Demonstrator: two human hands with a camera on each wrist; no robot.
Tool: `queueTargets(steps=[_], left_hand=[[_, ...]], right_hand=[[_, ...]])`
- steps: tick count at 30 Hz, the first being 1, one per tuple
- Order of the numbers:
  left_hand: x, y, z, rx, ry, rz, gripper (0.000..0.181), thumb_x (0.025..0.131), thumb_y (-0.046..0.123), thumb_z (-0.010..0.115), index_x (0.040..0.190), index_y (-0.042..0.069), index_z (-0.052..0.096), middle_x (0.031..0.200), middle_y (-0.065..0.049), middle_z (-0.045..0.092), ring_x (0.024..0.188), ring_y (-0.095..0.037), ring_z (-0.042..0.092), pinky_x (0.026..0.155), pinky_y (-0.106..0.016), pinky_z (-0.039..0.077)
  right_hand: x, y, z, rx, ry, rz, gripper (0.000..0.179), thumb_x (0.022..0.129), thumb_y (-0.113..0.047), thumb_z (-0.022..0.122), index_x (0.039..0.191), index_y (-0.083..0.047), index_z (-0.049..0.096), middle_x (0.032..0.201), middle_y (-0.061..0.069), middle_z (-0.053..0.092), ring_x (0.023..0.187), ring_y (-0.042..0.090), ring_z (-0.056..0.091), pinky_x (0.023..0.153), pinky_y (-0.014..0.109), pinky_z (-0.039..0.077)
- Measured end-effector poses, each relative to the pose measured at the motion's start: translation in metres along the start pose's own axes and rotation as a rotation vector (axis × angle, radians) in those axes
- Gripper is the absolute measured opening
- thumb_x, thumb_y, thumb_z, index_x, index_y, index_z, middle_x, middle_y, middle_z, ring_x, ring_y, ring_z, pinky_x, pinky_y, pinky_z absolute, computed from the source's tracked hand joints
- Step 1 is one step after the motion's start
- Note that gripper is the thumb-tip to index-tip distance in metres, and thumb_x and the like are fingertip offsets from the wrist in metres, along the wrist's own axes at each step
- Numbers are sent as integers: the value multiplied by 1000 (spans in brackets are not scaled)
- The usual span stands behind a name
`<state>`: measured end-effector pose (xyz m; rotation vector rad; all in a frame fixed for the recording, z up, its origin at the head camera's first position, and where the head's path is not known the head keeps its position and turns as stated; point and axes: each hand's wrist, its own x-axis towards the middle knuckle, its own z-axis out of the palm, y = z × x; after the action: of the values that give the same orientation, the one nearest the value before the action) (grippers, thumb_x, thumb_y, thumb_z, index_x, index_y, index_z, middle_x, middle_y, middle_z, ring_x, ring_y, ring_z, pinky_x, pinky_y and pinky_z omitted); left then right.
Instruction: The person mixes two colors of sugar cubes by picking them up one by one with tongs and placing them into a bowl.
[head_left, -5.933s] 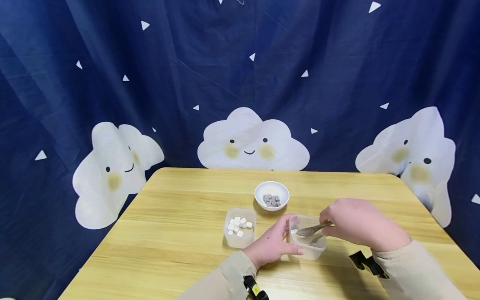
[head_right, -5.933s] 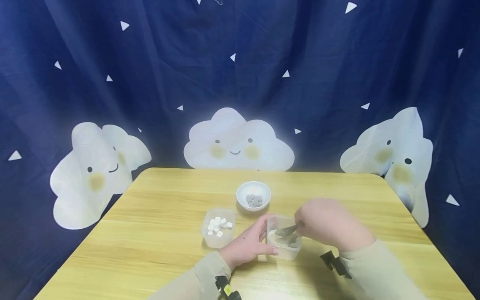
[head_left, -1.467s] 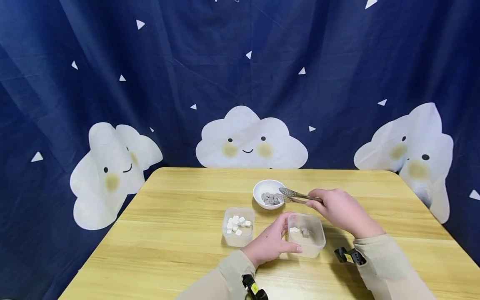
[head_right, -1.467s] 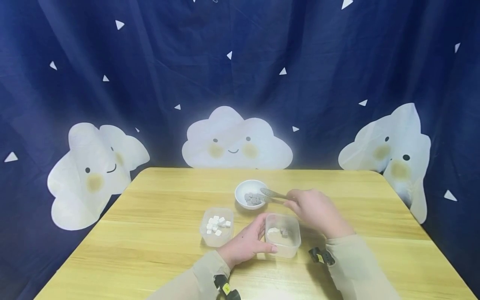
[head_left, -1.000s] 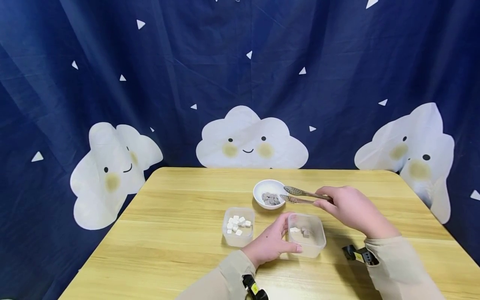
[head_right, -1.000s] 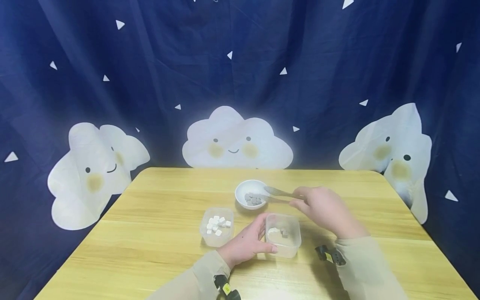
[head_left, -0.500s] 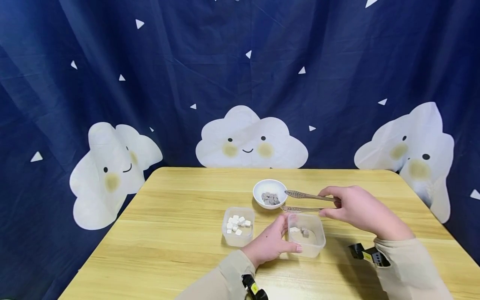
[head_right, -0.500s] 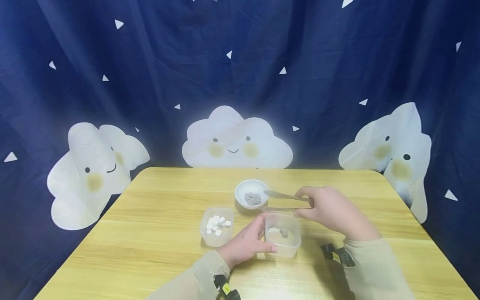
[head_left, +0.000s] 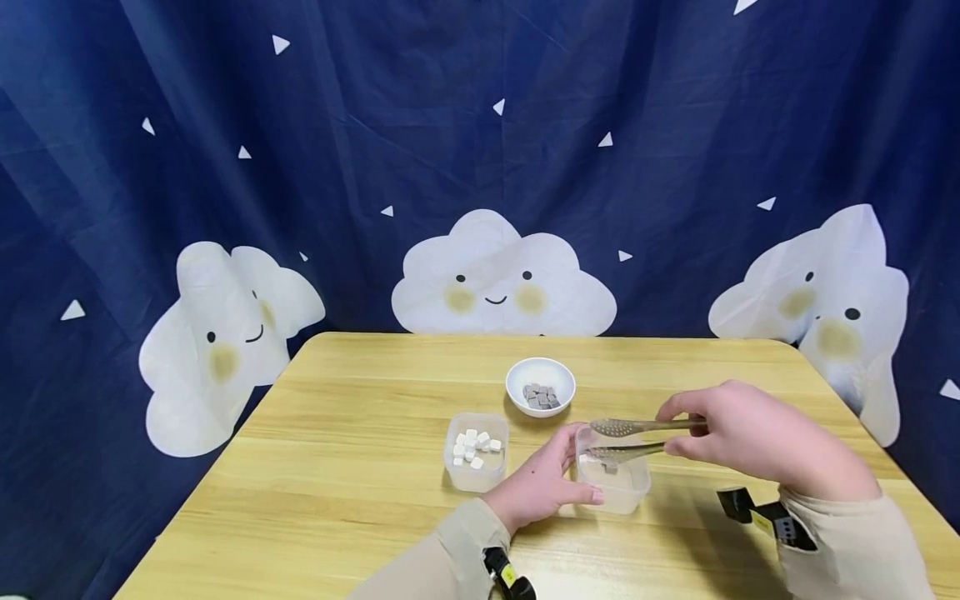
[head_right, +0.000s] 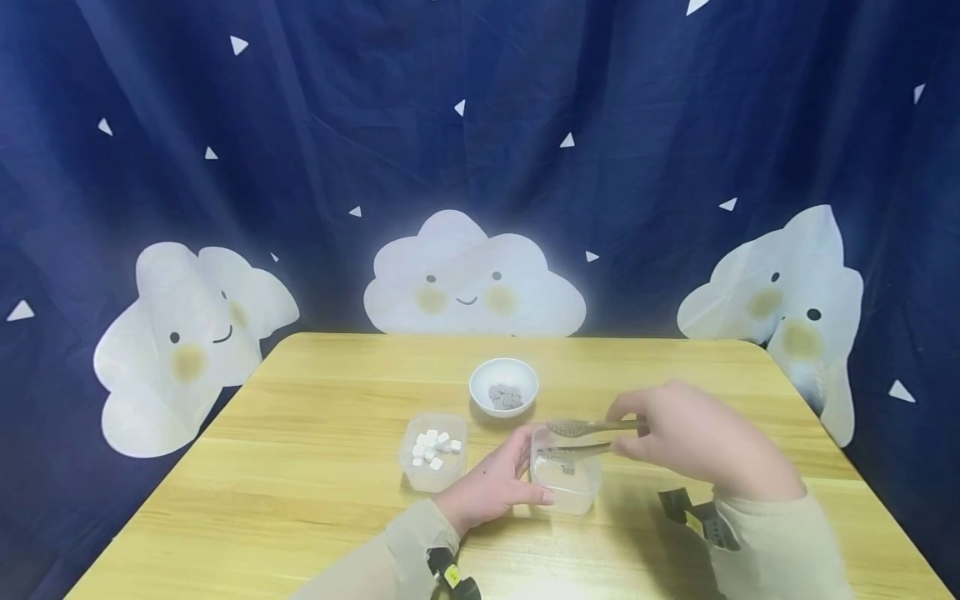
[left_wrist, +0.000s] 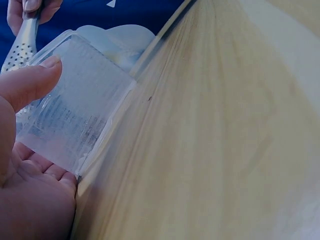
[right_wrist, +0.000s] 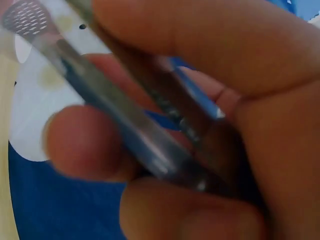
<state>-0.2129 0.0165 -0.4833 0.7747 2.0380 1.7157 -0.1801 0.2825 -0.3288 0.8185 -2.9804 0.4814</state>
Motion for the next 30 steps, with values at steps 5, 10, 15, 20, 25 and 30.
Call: queueTargets(steps=[5,10,15,20,25,30], left_hand=[[0,0,0,-9,-18,33,86,80,12,82,151,27,35,149,14,45,143,-7,33,119,-29,22],[0,0,0,-40,-32,56,83,82,9,81,149,26,36,147,12,48,141,-6,36,119,-28,23],[0,2,-1,-55,-39,48,83,83,8,81,149,27,35,148,8,49,141,-9,38,119,-28,23],[-1,3,0,-53,-38,32,83,83,9,81,149,28,35,148,5,50,141,-11,39,119,-30,23],[-1,5,0,-43,-33,17,82,83,11,81,149,27,36,150,4,48,141,-10,38,119,-31,23],[0,5,-1,-36,-30,17,81,83,11,81,149,26,36,150,5,47,140,-7,38,119,-29,24]], right_hand=[[3,-4,6,-47,-37,30,21,84,-35,81,103,-29,75,77,-22,62,59,-1,48,56,26,44],[6,-10,14,-133,-18,14,18,80,-36,82,96,-31,75,78,-20,63,59,2,47,56,31,43],[9,-19,20,-209,13,14,15,76,-34,83,87,-34,73,77,-18,63,63,5,53,56,37,47],[11,-24,24,-241,15,29,15,74,-33,84,81,-32,70,73,-14,63,62,9,56,53,40,47],[12,-27,26,-224,2,10,15,74,-32,84,82,-33,71,73,-17,62,62,6,54,53,38,47],[12,-29,26,-201,30,-44,15,75,-27,83,83,-34,72,69,-21,56,58,2,47,52,32,43]])
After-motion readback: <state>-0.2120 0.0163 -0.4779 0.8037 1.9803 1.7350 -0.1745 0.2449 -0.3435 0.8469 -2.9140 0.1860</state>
